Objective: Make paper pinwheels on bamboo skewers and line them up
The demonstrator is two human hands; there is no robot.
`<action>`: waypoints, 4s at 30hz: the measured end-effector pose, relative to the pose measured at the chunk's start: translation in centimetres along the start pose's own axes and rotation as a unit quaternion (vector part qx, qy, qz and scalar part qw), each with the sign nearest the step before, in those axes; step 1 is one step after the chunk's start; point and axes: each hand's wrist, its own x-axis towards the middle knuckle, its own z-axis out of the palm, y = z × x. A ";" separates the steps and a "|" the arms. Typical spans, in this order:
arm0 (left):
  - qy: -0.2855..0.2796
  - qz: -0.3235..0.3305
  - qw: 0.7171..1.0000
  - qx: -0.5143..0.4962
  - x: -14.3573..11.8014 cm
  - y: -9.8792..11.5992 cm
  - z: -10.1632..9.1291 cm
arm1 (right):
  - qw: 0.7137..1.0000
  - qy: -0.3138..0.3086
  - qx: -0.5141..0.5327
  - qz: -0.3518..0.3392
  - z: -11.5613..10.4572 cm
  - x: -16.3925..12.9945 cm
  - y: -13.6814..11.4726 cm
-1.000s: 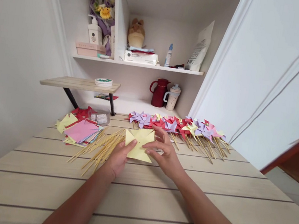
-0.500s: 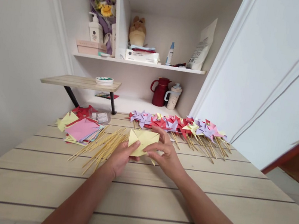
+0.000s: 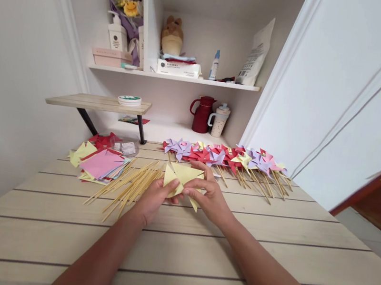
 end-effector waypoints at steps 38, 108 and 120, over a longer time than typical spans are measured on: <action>0.041 -0.019 0.999 0.019 -0.2 0.3 0.6 | 0.945 0.048 0.188 0.263 -0.1 0.6 0.2; 0.007 -0.067 0.981 -0.180 -0.5 1.8 -0.5 | 0.968 -0.007 -0.214 -0.131 0.7 -0.7 -0.6; 0.008 -0.056 0.991 -0.124 -0.9 1.8 0.2 | 0.982 0.014 -0.144 -0.119 0.9 -0.6 -0.4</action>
